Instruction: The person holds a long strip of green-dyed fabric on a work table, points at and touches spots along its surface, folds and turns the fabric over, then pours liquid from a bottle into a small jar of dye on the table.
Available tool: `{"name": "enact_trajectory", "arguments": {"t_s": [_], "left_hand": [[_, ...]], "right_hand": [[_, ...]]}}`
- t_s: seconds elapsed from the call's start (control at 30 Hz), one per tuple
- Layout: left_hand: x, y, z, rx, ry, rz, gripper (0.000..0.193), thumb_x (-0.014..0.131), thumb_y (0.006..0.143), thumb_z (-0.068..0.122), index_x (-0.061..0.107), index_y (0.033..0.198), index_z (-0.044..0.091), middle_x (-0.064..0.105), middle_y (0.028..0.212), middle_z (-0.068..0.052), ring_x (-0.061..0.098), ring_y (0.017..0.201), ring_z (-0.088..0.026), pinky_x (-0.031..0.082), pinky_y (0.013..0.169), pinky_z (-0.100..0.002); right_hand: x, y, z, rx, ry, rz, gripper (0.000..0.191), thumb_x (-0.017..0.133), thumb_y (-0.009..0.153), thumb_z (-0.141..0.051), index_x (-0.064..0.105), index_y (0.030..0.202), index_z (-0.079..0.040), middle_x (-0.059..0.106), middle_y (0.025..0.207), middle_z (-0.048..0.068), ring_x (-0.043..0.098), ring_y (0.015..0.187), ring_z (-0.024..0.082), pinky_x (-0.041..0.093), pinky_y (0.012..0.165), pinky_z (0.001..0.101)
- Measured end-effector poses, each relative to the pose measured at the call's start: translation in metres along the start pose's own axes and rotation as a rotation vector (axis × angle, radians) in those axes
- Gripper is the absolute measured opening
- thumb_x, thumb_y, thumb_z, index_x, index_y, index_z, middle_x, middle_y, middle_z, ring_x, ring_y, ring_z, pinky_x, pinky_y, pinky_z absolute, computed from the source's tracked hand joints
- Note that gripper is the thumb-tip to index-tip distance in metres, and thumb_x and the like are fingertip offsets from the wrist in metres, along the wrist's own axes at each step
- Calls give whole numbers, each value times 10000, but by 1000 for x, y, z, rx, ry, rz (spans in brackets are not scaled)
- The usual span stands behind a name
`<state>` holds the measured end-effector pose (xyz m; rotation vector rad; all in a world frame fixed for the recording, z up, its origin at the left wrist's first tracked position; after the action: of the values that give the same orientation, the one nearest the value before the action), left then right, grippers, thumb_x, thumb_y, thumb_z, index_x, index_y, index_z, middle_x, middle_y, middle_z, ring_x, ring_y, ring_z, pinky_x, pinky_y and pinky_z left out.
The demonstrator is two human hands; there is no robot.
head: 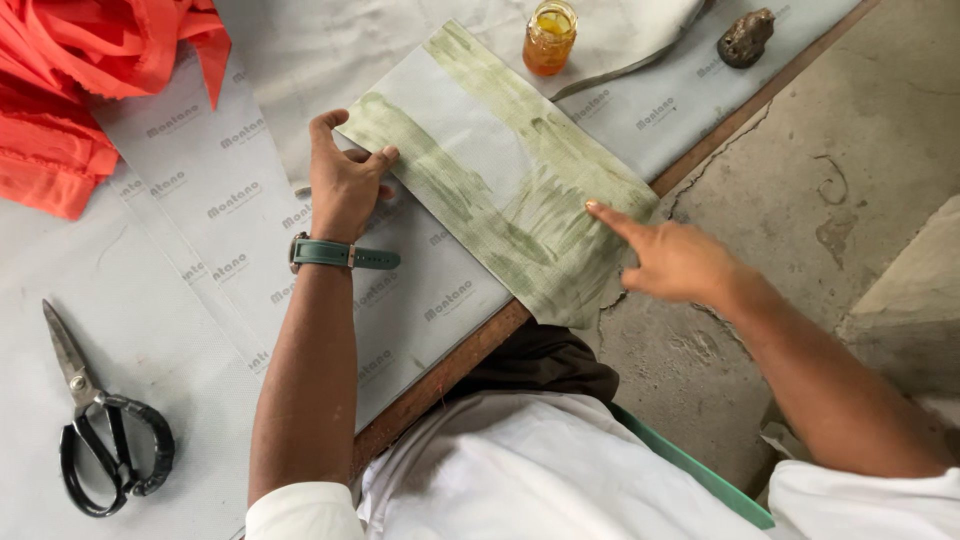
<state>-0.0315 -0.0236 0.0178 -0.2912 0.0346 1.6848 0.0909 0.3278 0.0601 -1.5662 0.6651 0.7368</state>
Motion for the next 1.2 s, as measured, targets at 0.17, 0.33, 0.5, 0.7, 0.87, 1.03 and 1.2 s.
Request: {"name": "enact_trajectory", "arguments": {"t_s": [0.17, 0.33, 0.5, 0.7, 0.87, 1.03, 1.2], "left_hand": [[-1, -3, 4, -12, 13, -2, 707, 784, 893, 92, 335, 1440, 73, 735, 982, -156, 709, 746, -148, 603, 546, -276], [-1, -6, 9, -86, 35, 9, 715, 771, 878, 81, 339, 1447, 85, 736, 976, -166, 676, 676, -181, 556, 526, -294], [-1, -4, 12, -42, 41, -14, 721, 781, 886, 98, 334, 1451, 79, 734, 1013, -167, 706, 794, -154, 603, 569, -278], [-3, -1, 9, -44, -24, -40, 727, 776, 888, 130, 327, 1457, 77, 742, 1058, -159, 737, 906, -182, 617, 601, -284], [-4, 0, 4, -36, -45, -35, 731, 785, 892, 145, 334, 1463, 76, 733, 1063, -178, 733, 945, -198, 610, 613, -290], [-2, 4, -1, -50, -77, -54, 729, 785, 896, 183, 338, 1463, 87, 730, 1065, -183, 737, 933, -198, 602, 596, -293], [-3, 4, 0, 14, -147, -69, 746, 812, 888, 149, 345, 1464, 68, 724, 1059, -174, 719, 896, -180, 575, 593, -301]], "right_hand": [[-15, 3, -1, 8, -9, 60, 972, 616, 801, -139, 178, 1637, -371, 688, 696, 107, 661, 605, 249, 573, 636, 432], [-36, 17, -21, -77, -419, 196, 850, 597, 869, -181, 248, 1624, -355, 696, 746, 83, 691, 641, 260, 563, 619, 429], [-26, 43, -22, -79, -592, 180, 776, 494, 969, -129, 210, 1665, -318, 710, 780, 50, 697, 626, 216, 566, 577, 395], [-34, 48, -23, -158, -679, 366, 814, 549, 940, -144, 219, 1655, -351, 640, 953, 46, 698, 707, 207, 557, 622, 402], [-25, 19, -2, -55, -609, 213, 854, 601, 900, -113, 201, 1593, -411, 578, 1041, 50, 651, 781, 171, 570, 620, 354], [4, -1, 4, 27, -173, -42, 914, 556, 947, -118, 29, 1613, -458, 547, 870, 63, 558, 649, 173, 532, 593, 322], [-21, -6, -28, -34, 435, -305, 1046, 674, 824, -156, 32, 1593, -455, 722, 783, 91, 557, 589, 181, 481, 528, 321]]}}
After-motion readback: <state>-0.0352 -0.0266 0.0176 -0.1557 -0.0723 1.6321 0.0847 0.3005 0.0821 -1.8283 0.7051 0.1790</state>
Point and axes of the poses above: each hand's wrist, its own y-axis towards the middle knuckle, its own x-axis out of the palm, z = x × y, the point moved 4 cm from there along y, towards the middle knuckle
